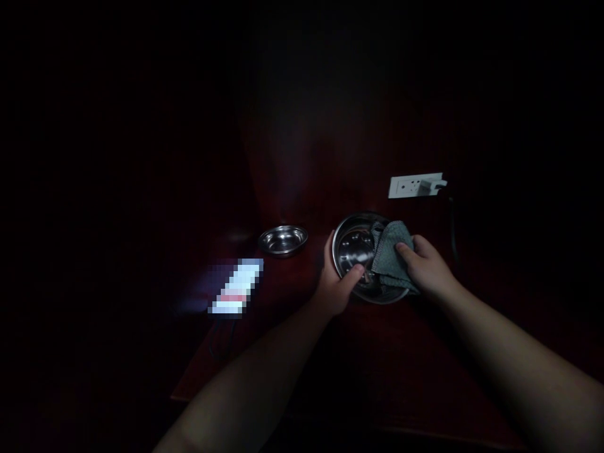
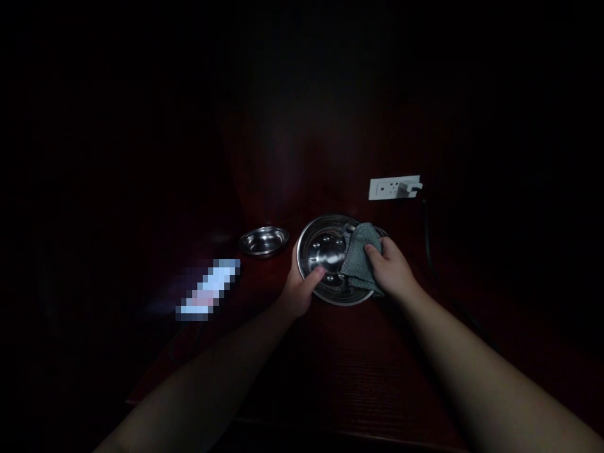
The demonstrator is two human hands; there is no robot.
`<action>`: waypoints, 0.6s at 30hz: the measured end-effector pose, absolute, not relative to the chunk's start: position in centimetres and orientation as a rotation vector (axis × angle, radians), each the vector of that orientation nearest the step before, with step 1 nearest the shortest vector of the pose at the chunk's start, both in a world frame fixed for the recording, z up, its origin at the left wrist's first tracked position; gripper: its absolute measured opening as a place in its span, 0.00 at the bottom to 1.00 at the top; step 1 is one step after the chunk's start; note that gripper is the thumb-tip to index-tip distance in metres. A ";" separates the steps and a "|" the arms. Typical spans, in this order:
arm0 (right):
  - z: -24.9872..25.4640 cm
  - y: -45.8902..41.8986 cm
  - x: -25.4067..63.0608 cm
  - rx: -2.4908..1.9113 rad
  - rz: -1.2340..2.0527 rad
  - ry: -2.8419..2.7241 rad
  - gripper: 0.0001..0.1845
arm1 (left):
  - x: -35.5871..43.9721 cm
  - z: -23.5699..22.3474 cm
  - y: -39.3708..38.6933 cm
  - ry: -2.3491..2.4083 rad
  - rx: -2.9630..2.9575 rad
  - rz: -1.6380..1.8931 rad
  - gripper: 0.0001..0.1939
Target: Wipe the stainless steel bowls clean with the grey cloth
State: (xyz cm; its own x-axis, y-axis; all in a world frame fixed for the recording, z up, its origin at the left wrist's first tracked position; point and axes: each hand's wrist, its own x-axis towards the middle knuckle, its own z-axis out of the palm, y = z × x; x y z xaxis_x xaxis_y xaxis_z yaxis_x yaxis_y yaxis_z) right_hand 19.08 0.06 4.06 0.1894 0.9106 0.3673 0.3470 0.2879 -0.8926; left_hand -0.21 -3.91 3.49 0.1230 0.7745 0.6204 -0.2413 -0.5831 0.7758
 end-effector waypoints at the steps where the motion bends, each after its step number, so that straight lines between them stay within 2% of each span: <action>1: 4.0 0.1 19.0 -1.274 0.632 -1.351 0.12 | -0.2 3.5 -4.0 0.515 1.598 1.585 0.41; 8: 4.0 -0.2 18.6 -1.162 0.837 -1.192 0.12 | 0.3 3.7 -4.3 0.496 1.617 1.582 0.45; 14: 4.0 -0.5 18.0 -1.040 1.030 -1.170 0.13 | 0.4 3.2 -3.8 0.609 1.538 1.697 0.38; 18: 4.2 -0.8 17.8 -1.080 1.006 -1.159 0.11 | 0.4 3.2 -3.9 0.608 1.555 1.691 0.39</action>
State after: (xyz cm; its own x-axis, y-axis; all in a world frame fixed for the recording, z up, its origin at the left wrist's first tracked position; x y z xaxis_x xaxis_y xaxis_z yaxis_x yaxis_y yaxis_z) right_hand 17.77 -0.78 4.17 0.1301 0.9737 0.1872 -0.0487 0.1949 -0.9796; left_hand 0.44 -3.90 3.19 0.0158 0.7807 0.6247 -0.2047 -0.6090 0.7663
